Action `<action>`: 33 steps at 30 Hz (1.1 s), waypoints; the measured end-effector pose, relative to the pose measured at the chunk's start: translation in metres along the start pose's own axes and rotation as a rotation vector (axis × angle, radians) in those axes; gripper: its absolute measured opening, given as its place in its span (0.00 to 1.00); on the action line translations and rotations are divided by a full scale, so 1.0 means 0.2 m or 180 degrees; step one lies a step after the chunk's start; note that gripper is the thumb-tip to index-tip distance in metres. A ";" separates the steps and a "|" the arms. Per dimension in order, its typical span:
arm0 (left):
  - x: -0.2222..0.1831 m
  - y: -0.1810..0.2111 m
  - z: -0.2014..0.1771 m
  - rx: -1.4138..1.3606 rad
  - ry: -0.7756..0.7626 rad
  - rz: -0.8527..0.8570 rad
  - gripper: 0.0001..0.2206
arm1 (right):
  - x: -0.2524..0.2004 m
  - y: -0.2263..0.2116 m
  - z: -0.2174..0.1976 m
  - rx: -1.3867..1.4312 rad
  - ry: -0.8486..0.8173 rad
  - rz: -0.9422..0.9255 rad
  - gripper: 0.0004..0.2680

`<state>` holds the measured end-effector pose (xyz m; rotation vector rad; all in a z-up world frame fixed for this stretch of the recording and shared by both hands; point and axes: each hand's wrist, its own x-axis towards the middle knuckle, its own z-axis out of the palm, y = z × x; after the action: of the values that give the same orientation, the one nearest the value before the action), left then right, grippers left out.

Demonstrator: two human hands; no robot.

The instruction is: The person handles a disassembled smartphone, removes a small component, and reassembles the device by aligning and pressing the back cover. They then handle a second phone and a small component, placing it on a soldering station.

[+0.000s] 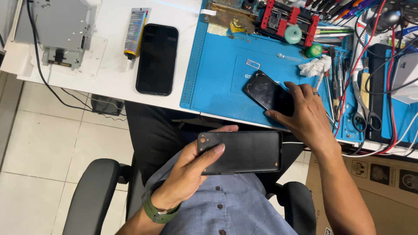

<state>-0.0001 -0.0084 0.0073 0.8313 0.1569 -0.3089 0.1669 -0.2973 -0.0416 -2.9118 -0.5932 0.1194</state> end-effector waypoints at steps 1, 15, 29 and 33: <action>0.00 0.01 0.00 0.0049 -0.0009 0.0002 0.22 | 0.01 -0.02 -0.03 0.0213 -0.0104 -0.0002 0.34; -0.02 -0.02 -0.05 -0.0666 -0.0531 0.0107 0.28 | -0.56 -0.22 -0.48 0.0970 0.1334 -0.1085 0.24; -0.13 0.11 0.06 0.0457 -0.0896 0.0113 0.45 | -0.65 -0.44 -0.41 -0.0115 0.1032 -0.2369 0.16; -0.13 0.11 0.07 0.0741 -0.0905 0.0314 0.46 | -0.64 -0.42 -0.36 -0.0273 0.1499 -0.2660 0.11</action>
<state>-0.0168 -0.0005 0.0384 1.0116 -0.1887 -0.3533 0.0261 -0.2823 0.0490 -2.3639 -1.6333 -0.6740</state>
